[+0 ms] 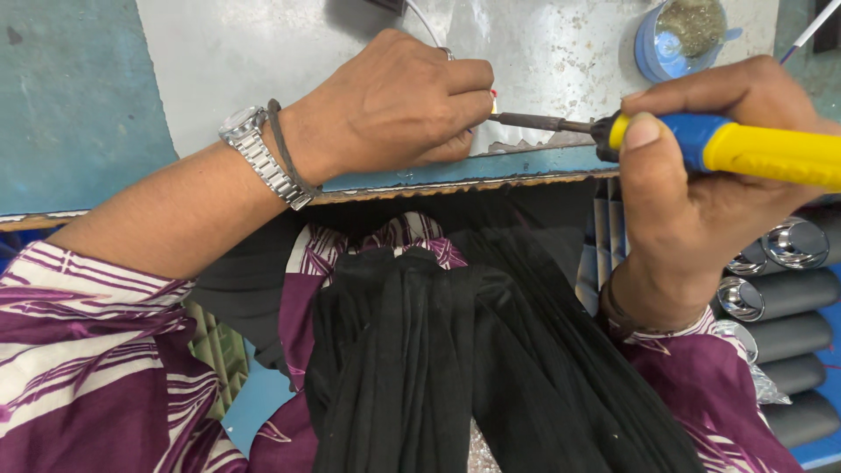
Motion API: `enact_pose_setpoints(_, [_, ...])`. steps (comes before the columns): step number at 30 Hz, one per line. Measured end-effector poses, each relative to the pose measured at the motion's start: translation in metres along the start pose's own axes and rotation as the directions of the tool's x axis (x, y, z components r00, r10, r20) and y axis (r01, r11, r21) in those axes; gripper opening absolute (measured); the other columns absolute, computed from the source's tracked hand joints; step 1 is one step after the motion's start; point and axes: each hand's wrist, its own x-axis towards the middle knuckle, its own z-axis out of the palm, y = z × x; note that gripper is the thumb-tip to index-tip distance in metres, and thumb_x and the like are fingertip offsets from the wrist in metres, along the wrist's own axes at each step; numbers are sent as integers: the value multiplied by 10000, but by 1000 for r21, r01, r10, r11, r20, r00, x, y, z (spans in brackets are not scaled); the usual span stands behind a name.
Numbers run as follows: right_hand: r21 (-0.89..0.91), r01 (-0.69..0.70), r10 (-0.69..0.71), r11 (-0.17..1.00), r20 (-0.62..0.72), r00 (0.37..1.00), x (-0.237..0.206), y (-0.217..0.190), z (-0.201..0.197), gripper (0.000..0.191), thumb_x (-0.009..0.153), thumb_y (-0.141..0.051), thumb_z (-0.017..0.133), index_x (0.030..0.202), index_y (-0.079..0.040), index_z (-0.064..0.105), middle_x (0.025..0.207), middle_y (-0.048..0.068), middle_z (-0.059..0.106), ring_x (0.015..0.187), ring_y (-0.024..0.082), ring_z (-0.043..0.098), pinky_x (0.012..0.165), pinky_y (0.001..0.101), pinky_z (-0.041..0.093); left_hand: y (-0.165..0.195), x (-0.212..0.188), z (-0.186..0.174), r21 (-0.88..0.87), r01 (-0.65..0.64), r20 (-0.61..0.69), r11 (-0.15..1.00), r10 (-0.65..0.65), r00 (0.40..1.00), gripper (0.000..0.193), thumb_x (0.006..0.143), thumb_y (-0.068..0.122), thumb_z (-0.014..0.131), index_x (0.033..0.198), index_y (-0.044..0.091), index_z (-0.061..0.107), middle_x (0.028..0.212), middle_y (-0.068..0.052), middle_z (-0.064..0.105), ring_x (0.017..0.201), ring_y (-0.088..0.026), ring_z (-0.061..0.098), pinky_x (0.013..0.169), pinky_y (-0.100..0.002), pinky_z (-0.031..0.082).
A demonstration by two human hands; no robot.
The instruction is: The person solders wires onto small square LED chips on a workbench, holding each chip with one hand while applying a soldering iron with the other, dipping the iron in flux between joints. They then use a utility knife to cut and strip the insulation from a white two-conductor wire and separate its red and blue leads.
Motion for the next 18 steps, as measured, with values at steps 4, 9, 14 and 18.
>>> enact_pose_setpoints(4, [24,5,-5,1000,-25,1000,1,2,0,269,1086,-193,730,1038,70,700,968,130,691,748,161,596,682,230,428,1,0,0,2,14,12,1000,-14,1000,176,884,200,754,920,52,665,982,-47,670,739,-227,685,635,-373,542])
enact_pose_setpoints(9, [57,10,-6,998,-69,998,3,8,-6,269,1078,-188,723,1038,76,694,969,139,687,753,169,594,687,237,431,1,0,-1,-8,16,12,1000,-16,1000,184,861,207,754,899,54,660,958,-48,662,721,-231,680,622,-383,537])
enact_pose_setpoints(14, [51,9,-6,999,-56,998,1,9,-7,269,1071,-182,716,1038,83,687,970,147,682,757,178,592,692,244,433,0,2,-2,6,22,40,1000,-23,999,153,866,181,738,880,55,653,917,-50,646,698,-229,673,615,-381,536])
enact_pose_setpoints(18, [41,8,-6,999,-41,999,0,8,-5,269,1064,-178,711,1038,88,681,971,154,679,760,184,590,696,249,436,1,2,-3,-9,9,4,1000,-9,1000,157,856,183,735,879,52,652,937,-54,652,694,-230,670,617,-381,536])
